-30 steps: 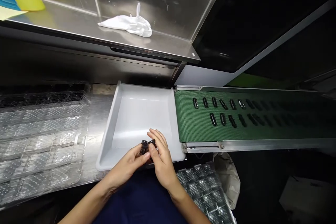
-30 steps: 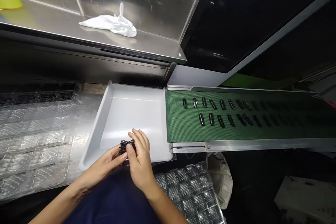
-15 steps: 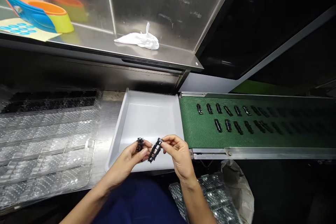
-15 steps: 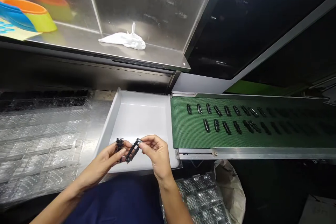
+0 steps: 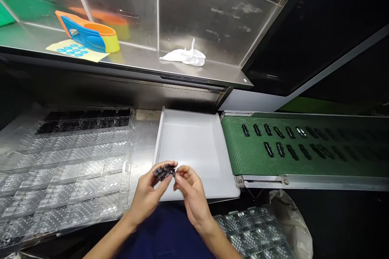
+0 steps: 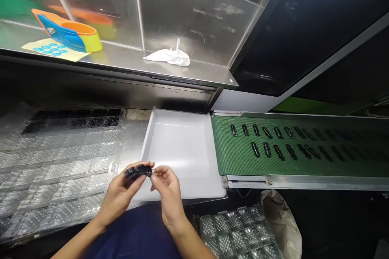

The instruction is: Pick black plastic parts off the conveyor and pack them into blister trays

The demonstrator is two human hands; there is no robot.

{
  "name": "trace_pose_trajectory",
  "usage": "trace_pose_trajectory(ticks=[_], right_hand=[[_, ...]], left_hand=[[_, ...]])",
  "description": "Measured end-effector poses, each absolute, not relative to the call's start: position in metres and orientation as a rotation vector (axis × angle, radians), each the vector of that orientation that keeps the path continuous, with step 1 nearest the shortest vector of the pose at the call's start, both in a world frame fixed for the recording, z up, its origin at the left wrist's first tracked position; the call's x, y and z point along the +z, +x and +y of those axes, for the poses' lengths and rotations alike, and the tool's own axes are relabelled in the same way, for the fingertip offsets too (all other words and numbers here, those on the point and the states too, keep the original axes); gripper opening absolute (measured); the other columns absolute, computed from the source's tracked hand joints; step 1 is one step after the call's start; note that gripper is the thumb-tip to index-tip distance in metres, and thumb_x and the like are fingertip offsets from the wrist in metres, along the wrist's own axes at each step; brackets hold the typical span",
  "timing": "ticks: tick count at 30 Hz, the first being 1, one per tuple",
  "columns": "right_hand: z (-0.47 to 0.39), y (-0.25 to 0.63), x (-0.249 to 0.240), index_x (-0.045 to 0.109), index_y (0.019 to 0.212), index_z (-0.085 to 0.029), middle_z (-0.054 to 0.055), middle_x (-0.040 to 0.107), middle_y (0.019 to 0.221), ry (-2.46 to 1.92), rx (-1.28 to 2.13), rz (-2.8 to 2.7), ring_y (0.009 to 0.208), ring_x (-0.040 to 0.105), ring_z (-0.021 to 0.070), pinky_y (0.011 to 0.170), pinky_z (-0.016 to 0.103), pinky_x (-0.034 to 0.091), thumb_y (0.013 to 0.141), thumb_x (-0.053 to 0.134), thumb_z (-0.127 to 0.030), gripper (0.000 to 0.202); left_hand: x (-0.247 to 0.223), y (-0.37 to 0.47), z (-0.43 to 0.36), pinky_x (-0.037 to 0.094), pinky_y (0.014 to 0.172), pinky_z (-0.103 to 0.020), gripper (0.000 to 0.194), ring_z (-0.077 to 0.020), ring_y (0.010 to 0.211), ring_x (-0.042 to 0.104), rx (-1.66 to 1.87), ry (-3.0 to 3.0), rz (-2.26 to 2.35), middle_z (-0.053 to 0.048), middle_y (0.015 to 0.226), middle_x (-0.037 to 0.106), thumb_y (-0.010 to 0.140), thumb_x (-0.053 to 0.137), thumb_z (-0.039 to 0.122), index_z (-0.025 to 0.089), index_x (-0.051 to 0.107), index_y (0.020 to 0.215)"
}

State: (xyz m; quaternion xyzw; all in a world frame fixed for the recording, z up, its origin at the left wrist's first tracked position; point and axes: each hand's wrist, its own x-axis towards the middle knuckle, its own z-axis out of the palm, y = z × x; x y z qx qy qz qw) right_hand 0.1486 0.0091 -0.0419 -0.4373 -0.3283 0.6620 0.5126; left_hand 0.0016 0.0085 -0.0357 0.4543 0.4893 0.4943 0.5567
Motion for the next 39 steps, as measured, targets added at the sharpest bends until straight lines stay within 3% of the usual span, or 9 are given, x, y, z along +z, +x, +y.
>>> trace_pose_trajectory(ticks=[4, 6, 8, 14, 23, 28, 34, 39], right_hand=[[0.014, 0.173, -0.017, 0.049, 0.135, -0.026, 0.01, 0.054, 0.129, -1.001, 0.965, -1.813, 0.117, 0.052, 0.0256, 0.103, 0.041, 0.042, 0.076, 0.077, -0.03, 0.066], [0.019, 0.183, -0.004, 0.04, 0.144, -0.028, 0.011, 0.053, 0.135, -0.864, 0.834, -2.158, 0.125, 0.048, 0.0284, 0.106, 0.044, 0.039, 0.077, 0.078, -0.033, 0.078], [0.022, 0.187, 0.003, 0.042, 0.142, -0.028, 0.011, 0.058, 0.13, -0.794, 0.767, -2.284, 0.12, 0.053, 0.0276, 0.102, 0.043, 0.041, 0.079, 0.076, -0.036, 0.072], [0.018, 0.19, 0.004, 0.053, 0.131, -0.027, 0.01, 0.062, 0.125, -0.904, 0.728, -2.075, 0.115, 0.057, 0.0271, 0.097, 0.042, 0.045, 0.076, 0.078, -0.038, 0.061], [0.018, 0.221, -0.003, 0.038, 0.141, -0.031, 0.008, 0.062, 0.125, -0.925, 0.662, -2.044, 0.114, 0.057, 0.0274, 0.101, 0.045, 0.043, 0.076, 0.08, -0.036, 0.078], [0.022, 0.24, -0.006, 0.037, 0.142, -0.031, 0.008, 0.061, 0.126, -0.976, 0.718, -2.058, 0.114, 0.056, 0.0264, 0.102, 0.043, 0.041, 0.075, 0.08, -0.038, 0.079], [0.034, 0.256, -0.014, 0.026, 0.149, -0.028, 0.011, 0.056, 0.13, -0.911, 0.747, -2.164, 0.119, 0.053, 0.0281, 0.105, 0.044, 0.039, 0.069, 0.081, -0.049, 0.099], [0.049, 0.265, -0.017, 0.029, 0.147, -0.023, 0.011, 0.061, 0.126, -0.928, 0.752, -2.158, 0.113, 0.057, 0.0255, 0.106, 0.041, 0.038, 0.069, 0.082, -0.046, 0.097]], left_hand=[[-0.022, -0.015, 0.013, 0.049, 0.089, -0.038, 0.038, -0.0278, 0.098, 0.067, 0.84, 0.671, 0.848, -0.011, 0.101, 0.074, 0.079, 0.074, 0.041, 0.017, 0.067, 0.107], [-0.019, -0.019, 0.014, 0.049, 0.076, -0.03, 0.033, -0.0236, 0.087, 0.068, 0.705, 0.63, 0.716, -0.01, 0.092, 0.075, 0.077, 0.076, 0.039, 0.015, 0.071, 0.099], [-0.016, -0.019, 0.013, 0.047, 0.068, -0.025, 0.025, -0.0205, 0.082, 0.068, 0.657, 0.643, 0.653, -0.007, 0.086, 0.075, 0.079, 0.075, 0.036, 0.016, 0.073, 0.093], [-0.015, -0.003, 0.009, 0.048, 0.089, -0.032, 0.025, -0.0248, 0.1, 0.068, 0.696, 0.505, 0.541, -0.004, 0.096, 0.076, 0.084, 0.07, 0.035, 0.02, 0.073, 0.104], [-0.017, 0.037, 0.017, 0.048, 0.087, -0.026, 0.029, -0.0223, 0.104, 0.067, 0.65, 0.459, 0.416, -0.006, 0.1, 0.075, 0.086, 0.069, 0.035, 0.019, 0.073, 0.109], [-0.023, 0.055, 0.024, 0.049, 0.087, -0.029, 0.036, -0.0255, 0.101, 0.068, 0.619, 0.499, 0.486, -0.009, 0.099, 0.075, 0.076, 0.078, 0.035, 0.017, 0.072, 0.107], [-0.026, 0.079, 0.032, 0.047, 0.093, -0.036, 0.033, -0.0256, 0.097, 0.068, 0.582, 0.515, 0.533, -0.01, 0.098, 0.074, 0.077, 0.078, 0.032, 0.015, 0.072, 0.105], [-0.032, 0.092, 0.05, 0.05, 0.075, -0.027, 0.027, -0.0224, 0.089, 0.068, 0.568, 0.505, 0.556, -0.009, 0.092, 0.074, 0.078, 0.078, 0.031, 0.015, 0.073, 0.098]])
